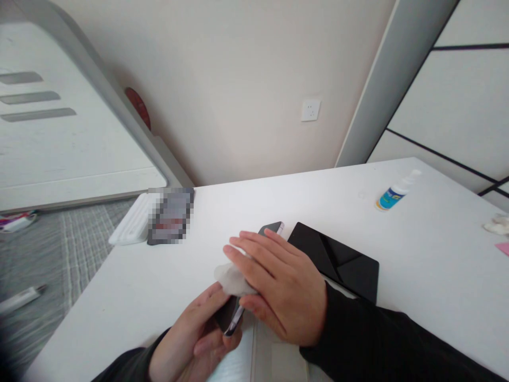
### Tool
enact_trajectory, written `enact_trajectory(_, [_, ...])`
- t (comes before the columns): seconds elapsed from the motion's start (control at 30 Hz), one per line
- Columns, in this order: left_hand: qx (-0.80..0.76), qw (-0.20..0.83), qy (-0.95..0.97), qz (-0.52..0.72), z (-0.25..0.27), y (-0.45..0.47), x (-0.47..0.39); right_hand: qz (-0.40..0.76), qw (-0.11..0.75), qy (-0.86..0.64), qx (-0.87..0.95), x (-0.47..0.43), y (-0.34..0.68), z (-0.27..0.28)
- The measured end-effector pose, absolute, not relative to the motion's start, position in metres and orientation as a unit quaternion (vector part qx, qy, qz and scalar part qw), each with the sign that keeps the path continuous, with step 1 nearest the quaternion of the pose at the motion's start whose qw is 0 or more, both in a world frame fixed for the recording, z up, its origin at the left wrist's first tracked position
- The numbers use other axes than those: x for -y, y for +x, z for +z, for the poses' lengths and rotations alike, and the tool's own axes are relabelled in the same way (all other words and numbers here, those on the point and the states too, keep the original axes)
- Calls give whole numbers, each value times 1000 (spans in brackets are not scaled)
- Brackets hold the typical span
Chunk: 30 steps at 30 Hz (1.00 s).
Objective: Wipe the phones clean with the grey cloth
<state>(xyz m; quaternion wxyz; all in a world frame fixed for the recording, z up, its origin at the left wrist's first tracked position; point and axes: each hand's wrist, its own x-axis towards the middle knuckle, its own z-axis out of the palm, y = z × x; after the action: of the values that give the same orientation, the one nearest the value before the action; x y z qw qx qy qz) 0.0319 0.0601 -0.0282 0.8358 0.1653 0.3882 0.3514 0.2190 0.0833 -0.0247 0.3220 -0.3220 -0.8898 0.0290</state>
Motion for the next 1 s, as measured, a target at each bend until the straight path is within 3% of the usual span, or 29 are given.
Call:
enact_trajectory(0.33, [-346,860,183,327,-23,36,-58,50,342,-400,849,-90,232,-22])
enact_trajectory(0.6, [-381,836,174,355,-32,36,-54,54,326,-270,904,-75,212,-27])
enact_trajectory(0.83, [-363,853,192,323,-31,31,-55,51,340,-399,850,-96,236,-24])
enact_trajectory(1.0, [-339,836,227,367,-40,34,-53,5,348,-310,885,-68,206,-25])
